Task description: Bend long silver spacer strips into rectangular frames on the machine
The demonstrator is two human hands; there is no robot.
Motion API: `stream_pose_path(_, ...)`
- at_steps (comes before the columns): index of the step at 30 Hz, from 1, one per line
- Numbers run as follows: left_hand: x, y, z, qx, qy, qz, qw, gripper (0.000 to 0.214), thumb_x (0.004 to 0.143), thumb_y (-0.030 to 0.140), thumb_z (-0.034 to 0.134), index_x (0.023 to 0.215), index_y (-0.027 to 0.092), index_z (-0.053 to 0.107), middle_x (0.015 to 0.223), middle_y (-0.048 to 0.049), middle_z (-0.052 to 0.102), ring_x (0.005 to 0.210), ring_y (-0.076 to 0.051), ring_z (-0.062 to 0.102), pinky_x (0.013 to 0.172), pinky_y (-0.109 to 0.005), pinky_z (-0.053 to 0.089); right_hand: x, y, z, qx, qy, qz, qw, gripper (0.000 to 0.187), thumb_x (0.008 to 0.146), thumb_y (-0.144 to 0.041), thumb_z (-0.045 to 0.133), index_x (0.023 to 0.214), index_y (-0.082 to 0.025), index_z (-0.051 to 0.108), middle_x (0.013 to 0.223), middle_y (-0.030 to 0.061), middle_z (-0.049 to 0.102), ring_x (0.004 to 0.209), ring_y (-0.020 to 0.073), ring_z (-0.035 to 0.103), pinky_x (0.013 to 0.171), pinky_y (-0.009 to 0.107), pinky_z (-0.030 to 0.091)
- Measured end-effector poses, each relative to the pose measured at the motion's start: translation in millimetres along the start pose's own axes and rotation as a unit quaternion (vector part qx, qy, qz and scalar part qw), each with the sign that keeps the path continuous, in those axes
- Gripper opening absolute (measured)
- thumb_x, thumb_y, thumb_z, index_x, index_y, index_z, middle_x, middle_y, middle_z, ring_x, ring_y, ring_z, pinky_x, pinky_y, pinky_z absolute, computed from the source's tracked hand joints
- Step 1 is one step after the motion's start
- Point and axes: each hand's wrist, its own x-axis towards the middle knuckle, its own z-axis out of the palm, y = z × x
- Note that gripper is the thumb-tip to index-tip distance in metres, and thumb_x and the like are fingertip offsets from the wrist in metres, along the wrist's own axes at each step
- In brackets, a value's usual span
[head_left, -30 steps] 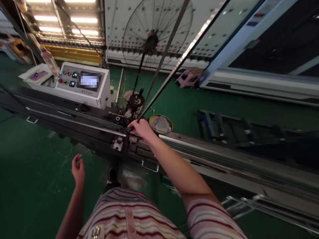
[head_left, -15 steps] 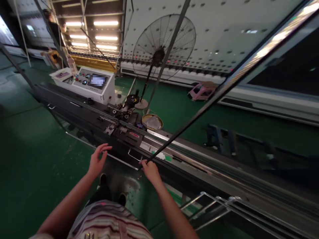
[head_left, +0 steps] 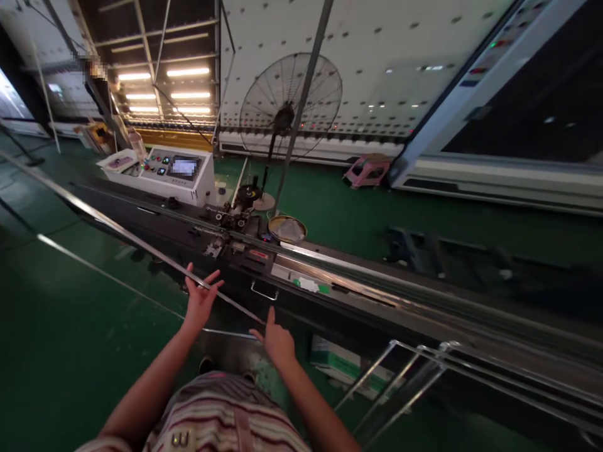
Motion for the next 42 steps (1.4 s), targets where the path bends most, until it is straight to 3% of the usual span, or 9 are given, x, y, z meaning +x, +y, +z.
stream_pose_path(5, 14, 15, -67.3, -0.02, 0.075, -0.044, 0.996, 0.097, 0.083, 0.037, 0.077, 0.147, 0.046, 0.005, 0.14, -0.0158, 0.057, 0.107, -0.026, 0.07, 0.074, -0.03, 0.06, -20, 18, -46, 0.115, 0.13, -0.007, 0.985, 0.063, 0.096, -0.055, 0.049, 0.143, -0.013, 0.053, 0.108, 0.0221, 0.073, 0.106, 0.0321, 0.069, 0.095, 0.045, 0.051)
stream_pose_path(8, 26, 29, -99.2, -0.018, 0.089, -0.026, 0.995, 0.096, 0.079, 0.031, 0.08, 0.144, 0.048, 0.012, 0.138, -0.0119, 0.06, 0.113, -0.026, 0.068, 0.078, -0.03, 0.059, -22, 57, -74, 0.262, 0.342, 0.026, 0.902, 0.054, 0.099, -0.052, 0.039, 0.13, -0.016, 0.064, 0.124, 0.0175, 0.068, 0.116, 0.0263, 0.064, 0.105, 0.041, 0.046)
stream_pose_path(10, 30, 34, -115.7, -0.016, 0.1, -0.026, 0.995, 0.09, 0.079, 0.026, 0.08, 0.141, 0.048, 0.019, 0.137, -0.008, 0.062, 0.117, -0.024, 0.066, 0.079, -0.029, 0.059, -18, 78, -82, 0.368, 0.398, 0.008, 0.84, 0.053, 0.098, -0.055, 0.039, 0.119, -0.018, 0.069, 0.124, 0.0141, 0.068, 0.117, 0.0229, 0.063, 0.106, 0.039, 0.046)
stream_pose_path(15, 22, 41, -142.1, -0.049, 0.142, -0.06, 0.987, 0.085, 0.077, 0.01, 0.077, 0.136, 0.046, 0.029, 0.13, -0.0012, 0.067, 0.126, -0.021, 0.06, 0.086, -0.031, 0.059, -8, 75, -71, 0.61, 0.258, -0.167, 0.731, 0.05, 0.094, -0.061, 0.048, 0.114, -0.022, 0.073, 0.122, 0.01, 0.07, 0.121, 0.022, 0.061, 0.105, 0.039, 0.046)
stream_pose_path(22, 10, 62, -152.8, -0.083, 0.168, -0.054, 0.981, 0.089, 0.065, -0.008, 0.067, 0.135, 0.037, 0.034, 0.126, -0.0041, 0.07, 0.13, -0.022, 0.057, 0.074, -0.025, 0.062, -18, 45, -63, 0.719, 0.23, -0.284, 0.592, 0.039, 0.082, -0.052, 0.073, 0.113, -0.028, 0.077, 0.087, 0.0022, 0.067, 0.062, 0.0099, 0.057, 0.06, 0.026, 0.046)
stream_pose_path(31, -5, 104, -137.3, -0.09, 0.129, -0.131, 0.979, 0.048, 0.072, 0.015, 0.057, 0.119, 0.007, 0.064, 0.142, -0.0119, 0.058, 0.136, -0.018, 0.051, 0.099, -0.02, 0.052, -29, 45, -87, 0.757, 0.236, -0.276, 0.542, 0.033, 0.076, -0.057, 0.076, 0.086, -0.026, 0.082, 0.085, 0.0058, 0.066, 0.075, 0.0147, 0.061, 0.057, 0.026, 0.049)
stream_pose_path(35, -3, 115, -139.1, -0.037, 0.088, -0.136, 0.986, 0.052, 0.075, 0.02, 0.054, 0.126, 0.017, 0.064, 0.138, -0.0053, 0.062, 0.135, -0.015, 0.051, 0.095, -0.02, 0.052, -35, 46, -104, 0.767, 0.199, -0.256, 0.553, 0.051, 0.085, -0.067, 0.059, 0.107, -0.025, 0.079, 0.083, 0.0051, 0.064, 0.071, 0.0131, 0.055, 0.057, 0.025, 0.048)
stream_pose_path(39, 0, 123, -141.0, -0.013, 0.079, -0.128, 0.989, 0.048, 0.075, 0.018, 0.053, 0.121, 0.023, 0.069, 0.133, -0.001, 0.065, 0.138, -0.015, 0.047, 0.091, -0.021, 0.054, -43, 45, -119, 0.733, 0.193, -0.243, 0.605, 0.037, 0.082, -0.056, 0.07, 0.092, -0.021, 0.079, 0.084, 0.0052, 0.063, 0.075, 0.0134, 0.054, 0.055, 0.023, 0.045)
stream_pose_path(42, -2, 129, -131.3, 0.003, 0.116, -0.138, 0.984, 0.039, 0.078, 0.023, 0.055, 0.113, 0.026, 0.072, 0.129, 0.0018, 0.068, 0.141, -0.016, 0.044, 0.102, -0.029, 0.05, -46, 42, -124, 0.739, 0.206, -0.243, 0.593, 0.037, 0.083, -0.056, 0.069, 0.086, -0.02, 0.077, 0.084, 0.0052, 0.065, 0.069, 0.0124, 0.052, 0.056, 0.024, 0.045)
